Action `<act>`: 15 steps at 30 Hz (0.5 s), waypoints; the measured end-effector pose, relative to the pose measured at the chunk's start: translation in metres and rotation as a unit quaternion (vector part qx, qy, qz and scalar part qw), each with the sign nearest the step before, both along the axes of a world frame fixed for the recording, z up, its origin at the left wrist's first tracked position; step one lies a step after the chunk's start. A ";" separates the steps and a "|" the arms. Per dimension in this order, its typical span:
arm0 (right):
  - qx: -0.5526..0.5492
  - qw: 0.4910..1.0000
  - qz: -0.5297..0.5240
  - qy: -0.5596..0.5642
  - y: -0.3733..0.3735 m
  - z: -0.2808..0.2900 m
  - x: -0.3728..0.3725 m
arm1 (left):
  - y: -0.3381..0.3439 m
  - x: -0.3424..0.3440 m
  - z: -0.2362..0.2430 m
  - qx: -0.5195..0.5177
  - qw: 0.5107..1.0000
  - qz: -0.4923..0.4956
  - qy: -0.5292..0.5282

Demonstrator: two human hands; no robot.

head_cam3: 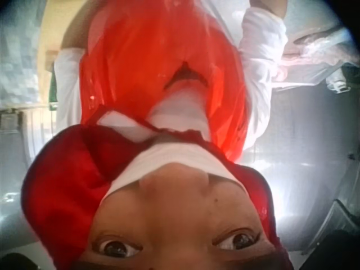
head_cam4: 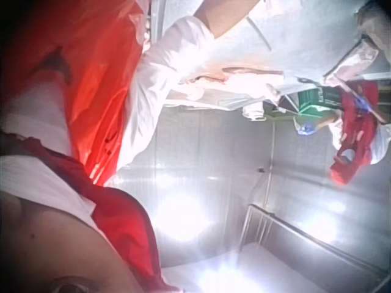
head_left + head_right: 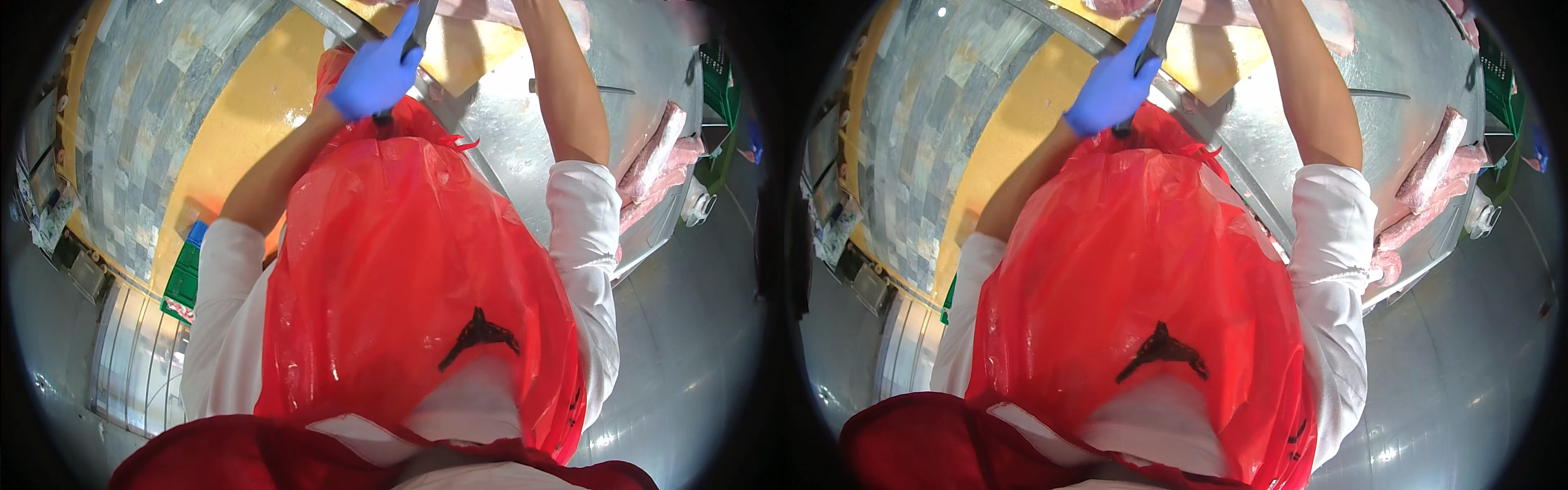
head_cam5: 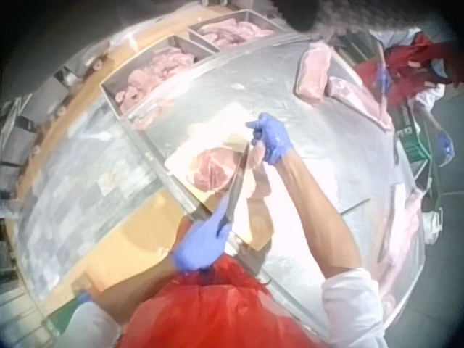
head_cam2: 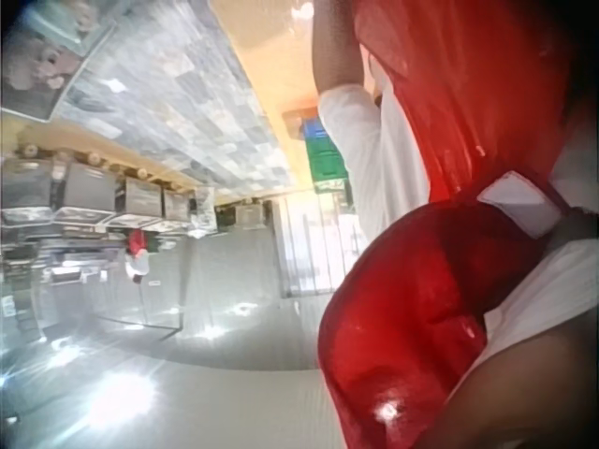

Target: The person uses a knife to trim fat and slice large pieces of raw meat on a cutting board. They repeatedly cut the meat into smaller portions and place them into metal trays and green crates on the stainless steel worktable.

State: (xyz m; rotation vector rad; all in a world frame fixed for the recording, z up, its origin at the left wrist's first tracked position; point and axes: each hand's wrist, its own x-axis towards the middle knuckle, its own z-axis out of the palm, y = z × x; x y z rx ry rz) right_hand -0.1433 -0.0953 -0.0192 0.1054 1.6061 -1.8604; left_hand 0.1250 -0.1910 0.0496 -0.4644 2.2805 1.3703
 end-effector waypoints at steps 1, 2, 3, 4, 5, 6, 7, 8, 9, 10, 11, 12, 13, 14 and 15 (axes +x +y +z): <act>-0.027 1.000 -0.009 -0.003 0.006 -0.003 -0.001 | 0.005 -0.007 0.008 0.002 1.000 0.008 -0.012; -0.053 0.998 -0.019 -0.006 0.014 -0.005 -0.006 | 0.008 -0.020 0.000 -0.026 0.997 0.028 0.070; -0.078 0.996 -0.029 -0.009 0.018 0.000 -0.006 | 0.008 -0.024 -0.004 -0.003 0.994 0.038 0.099; -0.073 0.997 -0.015 -0.036 0.023 0.014 -0.005 | 0.008 -0.025 -0.007 0.020 0.990 0.047 0.129; -0.083 0.996 -0.026 -0.037 0.027 0.009 0.000 | 0.009 -0.027 -0.011 0.043 0.985 0.055 0.158; -0.095 0.994 -0.043 -0.030 0.033 0.005 -0.002 | 0.013 -0.006 -0.044 -0.038 0.957 0.033 0.286; -0.106 0.992 -0.063 -0.023 0.041 0.002 -0.008 | 0.014 0.010 -0.050 0.047 0.977 0.023 0.207; -0.090 0.994 -0.048 -0.038 0.036 0.015 0.002 | 0.013 0.031 -0.044 0.127 0.984 0.026 0.120; -0.097 0.993 -0.063 -0.035 0.038 0.018 -0.003 | 0.017 0.041 -0.034 0.207 0.978 0.021 0.035; -0.101 0.991 -0.076 -0.036 0.041 0.017 -0.003 | 0.026 0.020 -0.008 0.068 0.996 0.043 0.042; -0.104 0.990 -0.090 -0.037 0.044 0.016 -0.003 | 0.032 0.002 -0.003 0.074 0.995 0.051 0.044; -0.109 0.991 -0.073 -0.033 0.045 0.018 -0.010 | 0.033 -0.018 -0.008 0.078 0.994 0.060 0.047; -0.111 0.992 -0.056 -0.032 0.048 0.022 -0.019 | 0.032 -0.032 -0.021 0.084 0.993 0.070 0.049; -0.112 0.993 -0.036 -0.034 0.049 0.023 -0.019 | 0.036 -0.027 -0.061 0.137 0.985 0.092 0.058; -0.111 0.992 -0.043 -0.039 0.053 0.026 -0.016 | 0.043 -0.010 -0.065 0.126 0.986 0.086 0.067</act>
